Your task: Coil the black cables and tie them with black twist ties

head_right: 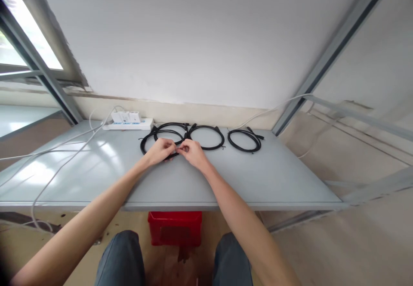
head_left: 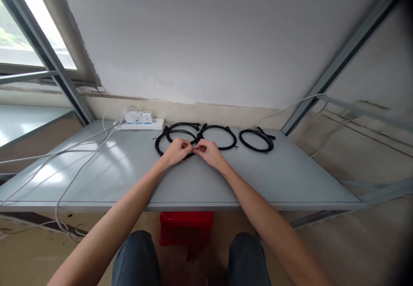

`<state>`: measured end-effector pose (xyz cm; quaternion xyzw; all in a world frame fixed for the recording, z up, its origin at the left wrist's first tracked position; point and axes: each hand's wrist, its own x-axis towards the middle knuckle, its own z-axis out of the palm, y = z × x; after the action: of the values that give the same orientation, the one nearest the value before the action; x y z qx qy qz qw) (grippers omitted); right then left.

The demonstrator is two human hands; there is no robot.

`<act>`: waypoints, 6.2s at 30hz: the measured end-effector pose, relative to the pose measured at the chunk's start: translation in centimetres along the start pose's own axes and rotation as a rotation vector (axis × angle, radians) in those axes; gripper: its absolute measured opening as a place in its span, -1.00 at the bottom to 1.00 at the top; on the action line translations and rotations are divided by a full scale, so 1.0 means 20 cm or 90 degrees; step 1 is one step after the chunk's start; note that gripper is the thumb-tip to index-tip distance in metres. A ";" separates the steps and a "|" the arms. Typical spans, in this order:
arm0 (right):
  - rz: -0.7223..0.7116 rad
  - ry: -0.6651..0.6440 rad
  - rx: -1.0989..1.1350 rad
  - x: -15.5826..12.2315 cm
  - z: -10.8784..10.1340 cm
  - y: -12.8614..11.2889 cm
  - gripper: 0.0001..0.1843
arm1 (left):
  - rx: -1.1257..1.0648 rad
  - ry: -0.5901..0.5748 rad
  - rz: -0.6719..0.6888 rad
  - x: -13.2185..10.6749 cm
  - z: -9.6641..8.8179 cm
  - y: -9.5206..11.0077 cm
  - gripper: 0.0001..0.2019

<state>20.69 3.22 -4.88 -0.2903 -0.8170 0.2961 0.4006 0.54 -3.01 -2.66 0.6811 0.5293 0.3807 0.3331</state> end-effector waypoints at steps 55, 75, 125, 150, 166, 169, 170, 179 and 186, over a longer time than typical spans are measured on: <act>0.013 -0.096 -0.481 -0.11 0.01 -0.14 -0.69 | 0.551 -0.053 0.121 -0.06 0.04 0.00 -0.60; 0.050 -0.259 -0.614 -0.09 0.02 -0.32 -0.52 | 0.563 0.001 0.020 -0.19 0.09 0.03 -0.55; 0.099 -0.191 -0.511 -0.18 0.03 -0.29 -0.59 | 0.528 0.008 0.024 -0.23 0.08 -0.01 -0.52; 0.086 -0.126 -0.511 -0.18 0.04 -0.25 -0.53 | 0.533 0.008 0.017 -0.23 0.08 0.03 -0.48; 0.124 -0.108 -0.514 -0.17 0.05 -0.28 -0.52 | 0.557 0.024 0.030 -0.24 0.09 0.02 -0.50; 0.114 -0.105 -0.516 -0.18 0.05 -0.27 -0.51 | 0.556 0.025 0.035 -0.24 0.09 0.03 -0.51; 0.110 -0.104 -0.516 -0.18 0.05 -0.27 -0.51 | 0.555 0.026 0.035 -0.24 0.09 0.03 -0.51; 0.074 -0.119 -0.476 -0.19 0.04 -0.24 -0.58 | 0.557 0.011 0.038 -0.24 0.09 0.02 -0.49; 0.058 -0.134 -0.476 -0.19 0.05 -0.22 -0.68 | 0.563 0.025 0.049 -0.24 0.09 0.02 -0.58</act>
<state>20.68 -2.60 -4.09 -0.4200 -0.8916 0.0236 0.1675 1.68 -7.93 -3.97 0.7697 0.6221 0.1426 -0.0151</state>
